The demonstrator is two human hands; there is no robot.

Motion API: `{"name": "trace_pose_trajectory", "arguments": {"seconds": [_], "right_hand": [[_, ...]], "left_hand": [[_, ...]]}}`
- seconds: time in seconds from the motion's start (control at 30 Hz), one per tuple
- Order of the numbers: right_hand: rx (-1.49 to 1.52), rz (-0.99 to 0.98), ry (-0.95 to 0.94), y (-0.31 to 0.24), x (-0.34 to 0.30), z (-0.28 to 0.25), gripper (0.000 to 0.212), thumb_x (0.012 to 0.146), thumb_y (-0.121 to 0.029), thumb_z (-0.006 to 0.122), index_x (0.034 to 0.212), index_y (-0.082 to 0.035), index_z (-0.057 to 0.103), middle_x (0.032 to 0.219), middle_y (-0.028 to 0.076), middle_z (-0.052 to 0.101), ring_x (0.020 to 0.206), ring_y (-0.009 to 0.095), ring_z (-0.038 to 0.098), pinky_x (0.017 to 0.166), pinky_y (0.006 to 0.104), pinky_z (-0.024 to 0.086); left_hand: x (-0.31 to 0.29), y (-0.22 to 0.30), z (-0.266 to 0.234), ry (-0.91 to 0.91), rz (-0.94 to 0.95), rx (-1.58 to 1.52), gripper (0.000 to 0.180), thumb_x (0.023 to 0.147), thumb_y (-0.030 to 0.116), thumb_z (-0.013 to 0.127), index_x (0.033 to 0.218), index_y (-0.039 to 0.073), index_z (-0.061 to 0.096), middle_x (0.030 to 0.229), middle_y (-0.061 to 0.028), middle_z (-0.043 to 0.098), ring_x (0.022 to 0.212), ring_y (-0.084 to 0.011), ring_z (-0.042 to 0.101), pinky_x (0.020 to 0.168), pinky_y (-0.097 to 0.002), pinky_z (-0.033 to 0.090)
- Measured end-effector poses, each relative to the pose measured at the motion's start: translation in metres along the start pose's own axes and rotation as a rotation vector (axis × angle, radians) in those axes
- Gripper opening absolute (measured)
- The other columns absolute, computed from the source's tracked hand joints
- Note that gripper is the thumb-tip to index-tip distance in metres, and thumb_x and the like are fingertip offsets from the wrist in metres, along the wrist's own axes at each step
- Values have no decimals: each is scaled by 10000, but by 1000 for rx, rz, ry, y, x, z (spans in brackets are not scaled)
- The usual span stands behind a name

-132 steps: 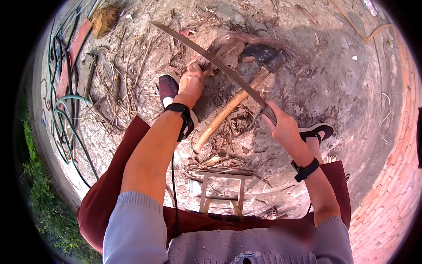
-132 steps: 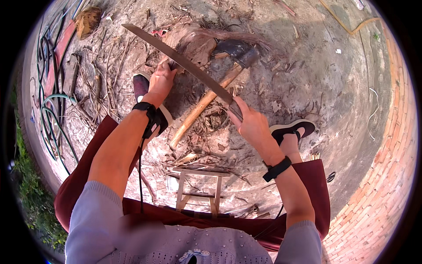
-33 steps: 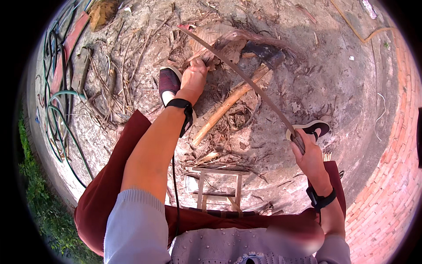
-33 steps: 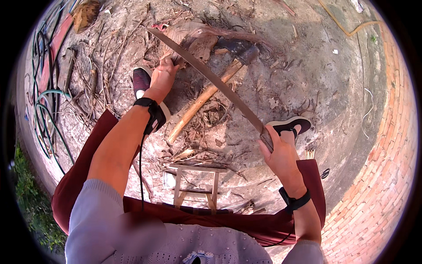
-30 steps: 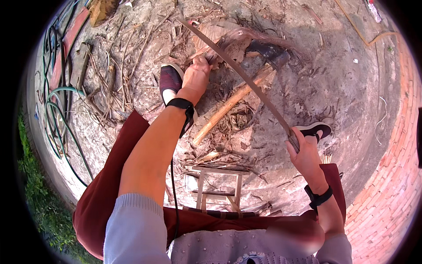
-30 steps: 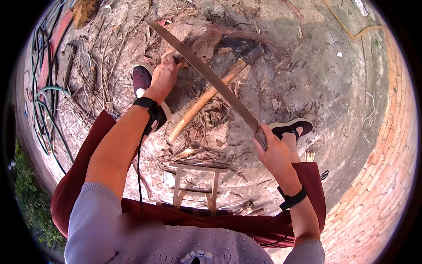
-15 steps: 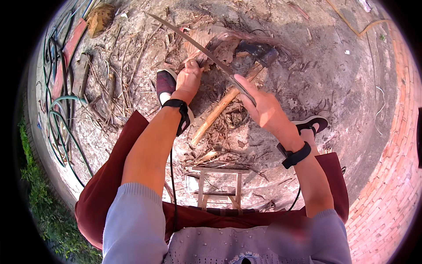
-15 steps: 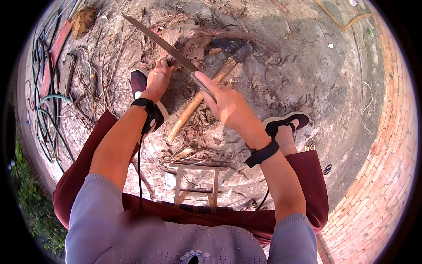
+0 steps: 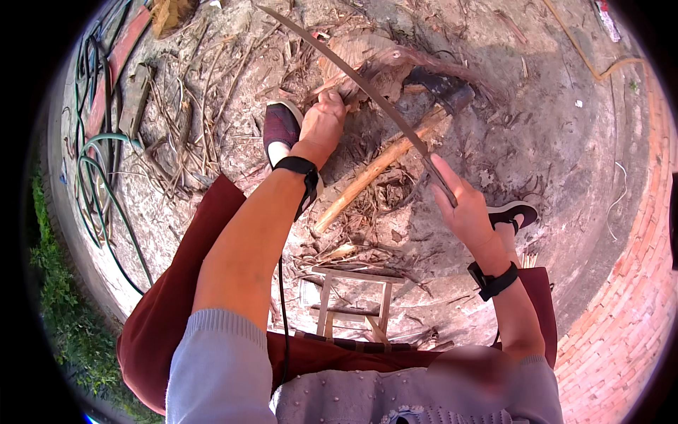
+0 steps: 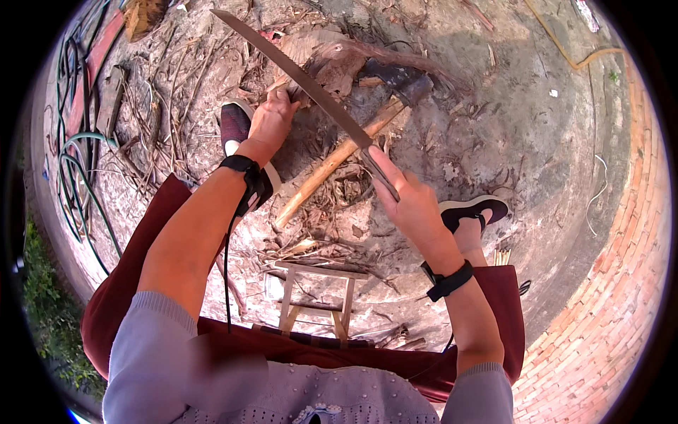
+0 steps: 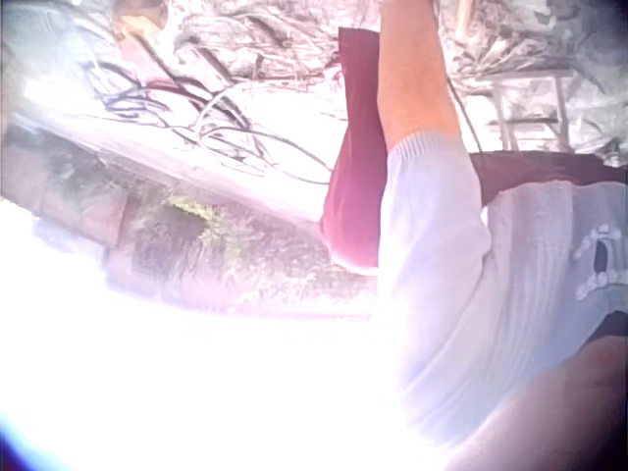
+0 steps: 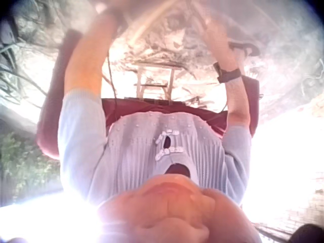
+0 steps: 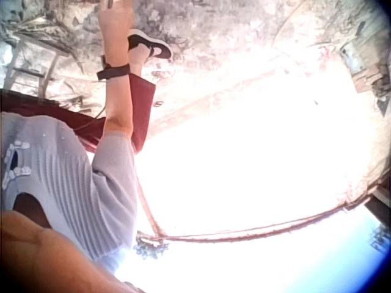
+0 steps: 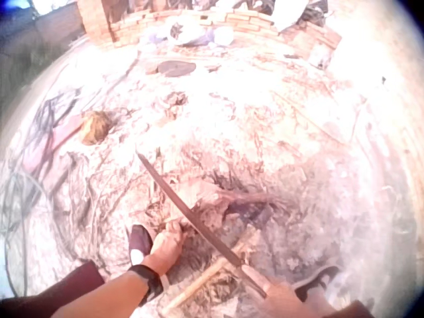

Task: The person saws a branch with a hand saw and splits it using an axe while sitting on a stool.

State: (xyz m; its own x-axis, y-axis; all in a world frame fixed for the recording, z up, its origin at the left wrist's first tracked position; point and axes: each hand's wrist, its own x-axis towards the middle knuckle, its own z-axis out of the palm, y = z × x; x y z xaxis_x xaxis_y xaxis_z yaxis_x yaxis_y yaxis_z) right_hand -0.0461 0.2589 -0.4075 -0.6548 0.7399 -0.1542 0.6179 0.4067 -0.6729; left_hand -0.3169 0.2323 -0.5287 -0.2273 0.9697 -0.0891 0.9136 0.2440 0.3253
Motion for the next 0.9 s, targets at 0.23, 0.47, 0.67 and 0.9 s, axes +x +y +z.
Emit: {"name": "trace_pose_trajectory", "arguments": {"seconds": [0.23,0.47,0.67,0.9], "right_hand": [[132,31,-72,-32,78,12,464,835,-263,541,1274,-267,390,608,158,546,557,344,555,509,397,452],[-112,1,-112,-24,-79,-87,521,794,-129,593,1276,-207,412,737,166,554,600,321,554,534,357,445],[-151,81,-157,-25,-75,-68,558,752,-112,634,1265,-188,428,686,125,507,571,301,520,511,362,432],[121,62,-80,-14,45,4,488,827,-233,554,1283,-252,382,649,166,561,579,346,559,500,395,438]], "left_hand": [[-5,7,-3,-44,-48,12,380,822,290,540,1012,-24,441,893,-241,532,709,-371,588,579,-420,486],[-11,8,-8,-13,63,26,322,835,262,519,922,-40,450,857,-253,534,672,-380,579,546,-424,475],[-5,7,-7,12,4,-27,305,834,247,526,900,-41,450,827,-244,534,662,-362,583,541,-408,475],[-3,13,2,-22,-10,54,311,838,249,518,929,-40,445,825,-241,533,666,-361,585,538,-399,481]]}}
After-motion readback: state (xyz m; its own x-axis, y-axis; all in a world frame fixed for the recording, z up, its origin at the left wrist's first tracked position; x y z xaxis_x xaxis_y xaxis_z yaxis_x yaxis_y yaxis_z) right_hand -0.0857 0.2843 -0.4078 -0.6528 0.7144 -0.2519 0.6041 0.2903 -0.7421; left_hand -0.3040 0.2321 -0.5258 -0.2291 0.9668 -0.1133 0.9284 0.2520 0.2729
